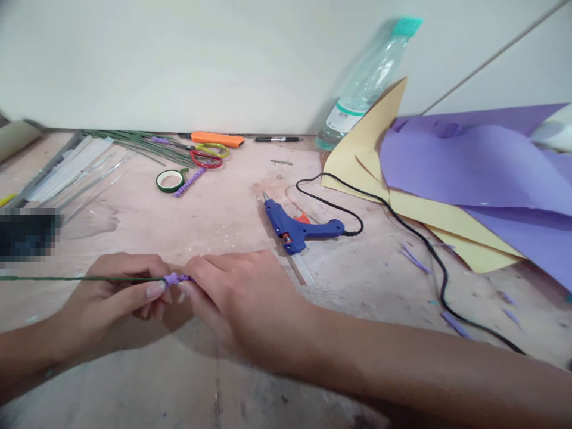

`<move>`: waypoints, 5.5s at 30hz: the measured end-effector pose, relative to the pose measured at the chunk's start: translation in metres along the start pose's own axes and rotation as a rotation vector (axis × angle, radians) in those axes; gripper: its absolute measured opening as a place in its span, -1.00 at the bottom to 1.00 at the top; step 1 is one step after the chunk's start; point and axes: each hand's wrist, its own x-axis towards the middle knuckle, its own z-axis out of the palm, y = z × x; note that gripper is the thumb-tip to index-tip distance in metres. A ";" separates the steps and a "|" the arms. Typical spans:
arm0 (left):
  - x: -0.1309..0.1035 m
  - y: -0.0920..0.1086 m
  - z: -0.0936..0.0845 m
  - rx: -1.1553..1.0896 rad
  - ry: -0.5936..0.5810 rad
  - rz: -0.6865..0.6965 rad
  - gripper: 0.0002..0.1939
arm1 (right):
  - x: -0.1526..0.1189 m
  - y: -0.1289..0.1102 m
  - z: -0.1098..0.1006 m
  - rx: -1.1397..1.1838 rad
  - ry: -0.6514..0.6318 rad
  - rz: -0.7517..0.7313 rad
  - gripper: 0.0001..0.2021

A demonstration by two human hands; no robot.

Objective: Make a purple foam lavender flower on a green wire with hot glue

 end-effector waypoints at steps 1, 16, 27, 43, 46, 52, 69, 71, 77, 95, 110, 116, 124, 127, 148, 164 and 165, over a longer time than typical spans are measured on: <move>0.000 0.000 -0.001 -0.022 -0.015 0.001 -0.73 | 0.000 0.000 0.000 0.005 -0.006 0.004 -0.72; -0.007 0.000 -0.002 -0.343 0.014 -0.014 -0.65 | 0.001 0.001 -0.010 0.084 0.103 0.005 -0.83; -0.006 -0.005 0.004 -0.234 0.107 0.006 -0.61 | 0.003 0.003 -0.011 0.054 0.073 0.007 -0.81; -0.002 0.003 0.004 0.041 0.162 0.090 -0.85 | 0.002 0.005 -0.003 0.052 0.043 -0.082 -0.80; -0.005 0.003 0.003 0.086 0.183 0.119 -0.84 | 0.001 0.005 -0.003 0.045 0.038 -0.067 -0.78; -0.004 0.007 0.002 0.101 0.156 0.143 -0.79 | 0.001 0.005 -0.005 0.050 0.047 -0.050 -0.76; 0.000 0.003 0.002 0.148 -0.020 0.112 -0.77 | 0.008 0.016 -0.004 0.105 0.010 0.069 -0.74; -0.005 0.004 0.005 0.358 -0.044 0.223 -0.66 | 0.011 0.022 -0.006 0.055 0.038 0.105 -0.78; -0.022 0.017 0.016 0.960 -0.145 0.760 -0.64 | 0.023 0.046 -0.011 -0.196 -0.125 -0.192 -0.72; 0.000 -0.006 -0.004 1.073 -0.142 0.692 -0.78 | 0.003 0.031 0.008 -0.155 0.098 -0.108 -0.89; 0.006 -0.002 -0.017 1.216 -0.277 0.676 -0.53 | -0.002 0.038 0.013 -0.136 0.119 -0.113 -0.90; 0.008 0.010 -0.023 1.226 -0.367 0.647 -0.51 | -0.002 0.038 0.013 -0.127 0.132 -0.127 -0.94; 0.000 0.013 -0.018 1.167 -0.375 0.537 -0.48 | -0.004 0.039 0.012 -0.171 0.161 -0.174 -0.93; -0.002 0.012 -0.017 1.155 -0.373 0.521 -0.54 | -0.003 0.040 0.011 -0.154 0.168 -0.175 -0.90; -0.004 0.010 -0.017 1.266 -0.378 0.546 -0.50 | -0.005 0.035 0.011 -0.166 0.149 -0.226 -0.78; -0.002 0.009 -0.017 1.259 -0.383 0.563 -0.55 | -0.005 0.042 0.013 -0.046 0.195 -0.230 -0.77; -0.003 0.009 -0.017 1.261 -0.381 0.564 -0.55 | -0.005 0.042 0.012 -0.059 0.187 -0.222 -0.76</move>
